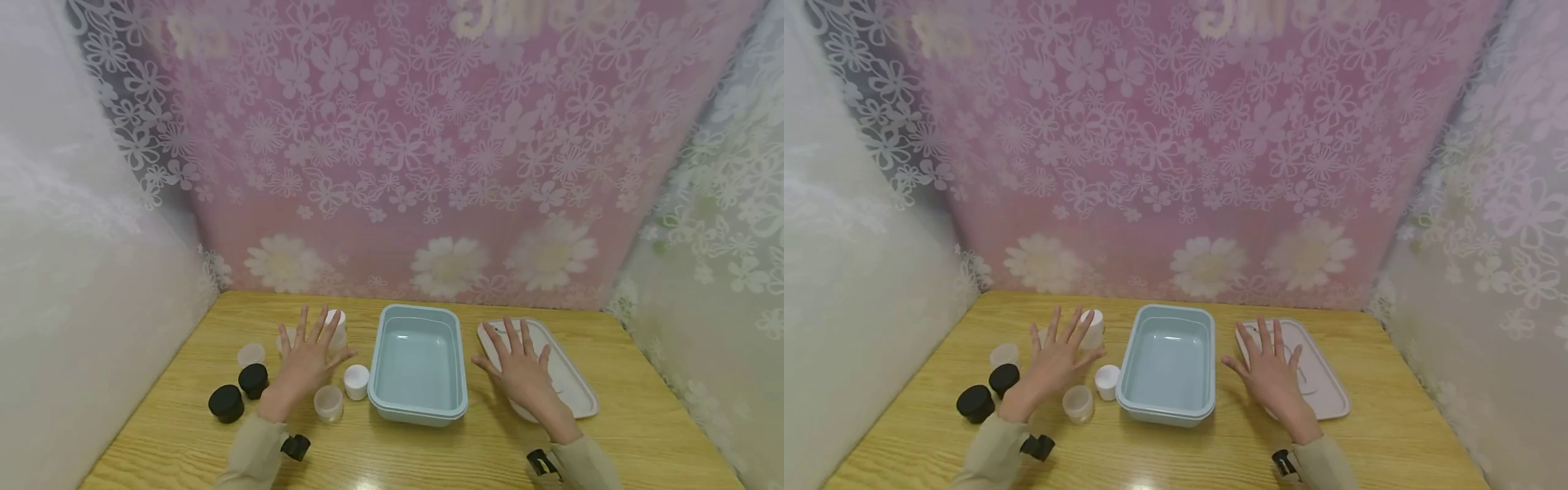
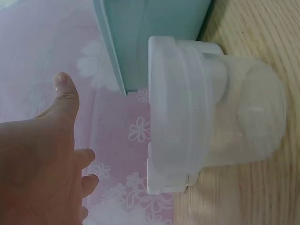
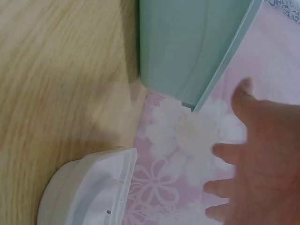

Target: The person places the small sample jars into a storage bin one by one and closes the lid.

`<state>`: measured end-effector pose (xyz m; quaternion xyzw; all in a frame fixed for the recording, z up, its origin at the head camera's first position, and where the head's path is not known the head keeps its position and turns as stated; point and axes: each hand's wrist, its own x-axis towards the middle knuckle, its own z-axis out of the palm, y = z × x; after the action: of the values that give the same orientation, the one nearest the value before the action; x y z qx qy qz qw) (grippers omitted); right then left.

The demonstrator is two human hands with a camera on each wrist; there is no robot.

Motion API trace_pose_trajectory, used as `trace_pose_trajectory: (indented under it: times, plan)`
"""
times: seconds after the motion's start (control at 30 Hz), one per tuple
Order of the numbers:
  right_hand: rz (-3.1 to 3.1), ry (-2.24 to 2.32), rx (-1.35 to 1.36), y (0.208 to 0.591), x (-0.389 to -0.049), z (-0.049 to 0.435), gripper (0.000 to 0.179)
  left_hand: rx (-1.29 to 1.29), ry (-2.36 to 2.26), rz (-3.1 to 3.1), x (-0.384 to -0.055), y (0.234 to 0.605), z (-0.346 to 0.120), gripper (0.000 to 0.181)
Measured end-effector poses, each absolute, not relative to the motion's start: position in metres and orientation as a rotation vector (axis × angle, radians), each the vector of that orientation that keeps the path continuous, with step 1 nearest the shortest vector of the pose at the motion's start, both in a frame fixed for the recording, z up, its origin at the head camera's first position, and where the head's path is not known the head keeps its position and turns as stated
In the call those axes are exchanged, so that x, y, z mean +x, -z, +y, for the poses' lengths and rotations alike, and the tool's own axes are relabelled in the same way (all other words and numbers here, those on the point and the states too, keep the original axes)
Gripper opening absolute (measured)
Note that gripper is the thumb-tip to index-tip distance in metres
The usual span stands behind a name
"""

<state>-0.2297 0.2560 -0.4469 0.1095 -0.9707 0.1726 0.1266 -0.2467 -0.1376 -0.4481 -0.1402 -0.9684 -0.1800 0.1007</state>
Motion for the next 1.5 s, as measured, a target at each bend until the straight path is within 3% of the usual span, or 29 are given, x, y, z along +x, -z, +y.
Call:
trace_pose_trajectory:
  times: [0.17, 0.43, 0.67, 1.2, 1.5]
  plan:
    - [-2.739, -0.502, 0.350, 0.435, -0.229, 0.253, 0.067, -0.434, 0.639, -2.845, -0.253, 0.443, -0.143, 0.081]
    - [-2.612, -0.512, 0.757, 0.436, -0.221, 0.247, 0.066, -0.485, 0.885, -2.671, -0.248, 0.430, -0.152, 0.070]
    - [-2.573, -0.402, 0.950, 0.450, -0.209, 0.238, 0.067, -0.506, 1.046, -2.597, -0.235, 0.430, -0.166, 0.057]
    - [-2.604, -0.190, 0.955, 0.463, -0.198, 0.230, 0.067, -0.537, 1.307, -2.569, -0.195, 0.453, -0.201, 0.035]
    - [-2.632, -0.264, 0.971, 0.459, -0.200, 0.229, 0.066, -0.515, 1.726, -2.551, -0.186, 0.471, -0.201, 0.044]
